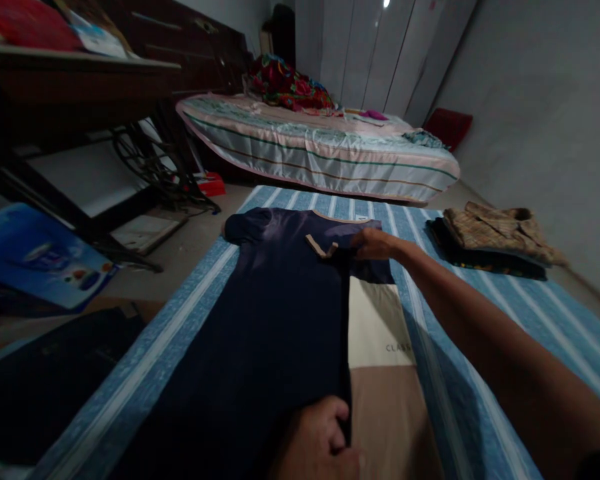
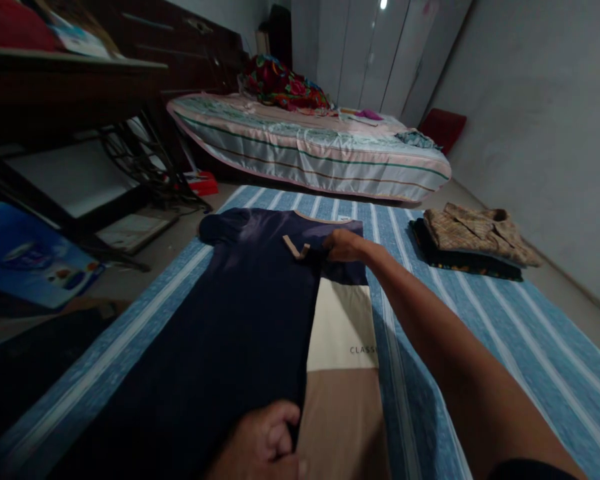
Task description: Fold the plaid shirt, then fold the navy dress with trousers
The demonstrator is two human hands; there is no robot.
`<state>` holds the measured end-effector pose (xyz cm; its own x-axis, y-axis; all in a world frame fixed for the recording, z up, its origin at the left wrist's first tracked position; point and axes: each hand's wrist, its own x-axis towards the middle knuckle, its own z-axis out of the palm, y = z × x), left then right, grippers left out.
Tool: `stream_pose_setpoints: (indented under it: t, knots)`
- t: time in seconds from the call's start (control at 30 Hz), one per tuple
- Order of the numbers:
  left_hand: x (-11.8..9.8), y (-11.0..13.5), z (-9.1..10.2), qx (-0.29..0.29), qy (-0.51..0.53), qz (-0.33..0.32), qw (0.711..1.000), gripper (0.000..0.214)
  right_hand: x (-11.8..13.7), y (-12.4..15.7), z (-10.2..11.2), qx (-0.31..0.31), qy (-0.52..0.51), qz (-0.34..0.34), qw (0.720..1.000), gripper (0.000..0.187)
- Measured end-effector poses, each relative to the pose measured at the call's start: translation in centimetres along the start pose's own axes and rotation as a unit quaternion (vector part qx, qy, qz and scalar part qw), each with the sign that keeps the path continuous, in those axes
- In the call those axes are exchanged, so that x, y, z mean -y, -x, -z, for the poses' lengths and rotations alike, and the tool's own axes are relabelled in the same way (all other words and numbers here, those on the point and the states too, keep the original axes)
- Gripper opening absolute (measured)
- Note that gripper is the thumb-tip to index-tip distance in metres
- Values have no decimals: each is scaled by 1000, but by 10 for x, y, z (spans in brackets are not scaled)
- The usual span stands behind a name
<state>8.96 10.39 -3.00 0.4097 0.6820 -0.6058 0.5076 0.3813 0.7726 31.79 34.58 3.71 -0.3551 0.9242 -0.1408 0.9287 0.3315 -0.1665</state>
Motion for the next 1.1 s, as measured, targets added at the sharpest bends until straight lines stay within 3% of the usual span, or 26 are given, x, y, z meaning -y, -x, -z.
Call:
stream_pose_setpoints:
  t: [0.2,0.43,0.57,0.7,0.83,0.9,1.0,1.1]
  knots:
    - [-13,9,0,-50,9,-19,999,35,-7,9,20,-4,45,-53,998,14]
    - [-20,9,3,-37,-98,-73,992,25,-1,3,-6,25,146,-67,987,18]
    - [-28,13,5,-7,-83,-43,996,19,12,20,-15,-21,145,-67,987,27]
    - [-36,16,6,23,-66,-22,997,12,47,67,-20,-89,153,-59,982,37]
    - [-36,15,7,38,-86,-31,995,8,87,139,-41,-110,65,70,989,33]
    - [-36,14,7,46,-94,-35,994,10,97,174,-59,-112,13,102,988,33]
    - [-35,15,5,54,-107,-35,992,16,94,214,-88,-139,2,115,984,37]
    - [-34,20,1,48,-125,-35,990,20,76,237,-110,-160,24,108,981,52]
